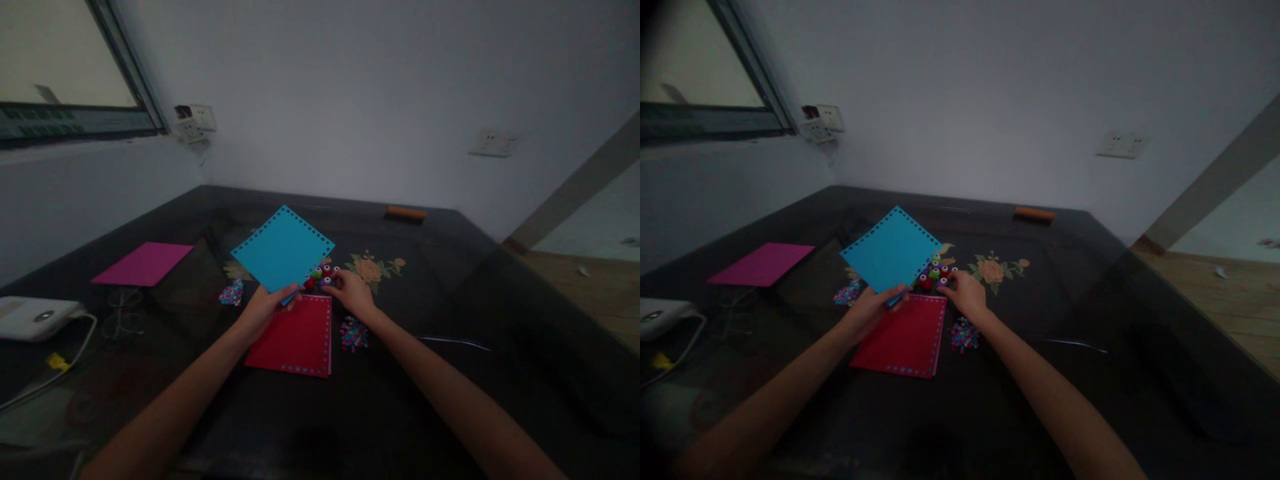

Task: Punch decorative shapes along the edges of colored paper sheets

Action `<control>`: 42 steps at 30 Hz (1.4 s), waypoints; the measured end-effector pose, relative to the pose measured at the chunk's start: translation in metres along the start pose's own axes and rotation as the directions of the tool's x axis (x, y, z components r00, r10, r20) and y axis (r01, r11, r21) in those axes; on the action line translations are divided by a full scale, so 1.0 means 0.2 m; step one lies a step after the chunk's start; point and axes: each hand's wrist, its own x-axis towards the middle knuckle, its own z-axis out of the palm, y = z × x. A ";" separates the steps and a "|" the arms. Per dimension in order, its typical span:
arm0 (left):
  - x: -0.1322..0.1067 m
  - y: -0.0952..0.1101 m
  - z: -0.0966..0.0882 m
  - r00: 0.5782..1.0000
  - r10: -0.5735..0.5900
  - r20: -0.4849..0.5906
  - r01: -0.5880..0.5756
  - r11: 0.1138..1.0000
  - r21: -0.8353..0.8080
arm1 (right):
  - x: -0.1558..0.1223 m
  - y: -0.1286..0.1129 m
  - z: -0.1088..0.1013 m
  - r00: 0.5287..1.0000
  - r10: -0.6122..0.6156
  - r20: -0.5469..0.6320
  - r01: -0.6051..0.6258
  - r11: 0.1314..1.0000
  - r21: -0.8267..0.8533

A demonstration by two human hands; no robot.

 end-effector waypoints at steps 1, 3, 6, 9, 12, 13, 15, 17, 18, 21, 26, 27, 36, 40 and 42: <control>0.00 0.00 0.01 1.000 0.005 0.004 -0.005 1.000 0.007 | 0.00 -0.01 0.00 1.000 0.002 -0.013 -0.002 1.000 -0.028; -0.01 0.00 0.02 1.000 0.015 0.011 -0.015 1.000 0.022 | -0.01 -0.03 0.01 1.000 0.006 -0.028 -0.008 0.997 -0.070; -0.02 0.00 0.02 0.999 0.032 0.015 -0.033 0.998 0.045 | -0.01 -0.05 0.02 0.999 0.017 -0.035 -0.020 0.995 -0.095; -0.02 -0.01 0.03 0.999 0.050 0.020 -0.052 0.996 0.076 | -0.01 -0.05 0.02 0.999 0.027 -0.037 -0.030 0.997 -0.070; -0.02 -0.02 0.04 0.998 0.063 0.020 -0.065 0.992 0.111 | -0.01 -0.03 0.00 0.998 0.039 -0.047 -0.038 0.999 0.010; -0.02 -0.03 0.04 0.998 0.066 0.019 -0.068 0.990 0.123 | -0.01 -0.02 -0.01 0.998 0.045 -0.049 -0.042 0.998 0.048; -0.02 -0.03 0.05 0.997 0.069 0.016 -0.070 0.986 0.148 | -0.03 0.01 -0.05 0.997 0.056 -0.053 -0.048 0.989 0.138; -0.03 -0.05 0.06 0.997 0.071 0.017 -0.072 0.983 0.171 | -0.07 0.04 -0.09 0.996 0.065 -0.056 -0.049 0.969 0.244; -0.04 -0.05 0.07 0.997 0.072 0.017 -0.074 0.981 0.180 | -0.10 0.05 -0.11 0.996 0.069 -0.052 -0.050 0.952 0.303; -0.06 -0.07 0.11 0.997 0.072 0.022 -0.075 0.978 0.193 | -0.21 0.09 -0.18 0.996 0.084 -0.003 -0.073 0.874 0.480; -0.06 -0.08 0.24 0.994 0.022 0.110 -0.041 0.983 0.179 | -0.37 0.11 -0.27 0.983 0.127 0.133 -0.184 0.665 0.724; -0.06 -0.08 0.28 0.992 0.010 0.129 -0.032 0.985 0.169 | -0.40 0.10 -0.29 0.977 0.143 0.158 -0.212 0.596 0.775; -0.13 -0.17 0.46 0.994 -0.089 0.069 0.083 0.993 0.085 | -0.56 0.08 -0.32 0.942 0.247 0.227 -0.292 0.268 0.918; -0.16 -0.16 0.43 0.993 -0.119 0.022 0.115 0.986 0.117 | -0.58 0.08 -0.31 0.906 0.288 0.310 -0.344 0.078 0.936; -0.17 -0.14 0.43 0.993 -0.115 0.005 0.112 0.978 0.177 | -0.58 0.07 -0.31 0.892 0.303 0.336 -0.354 0.004 0.935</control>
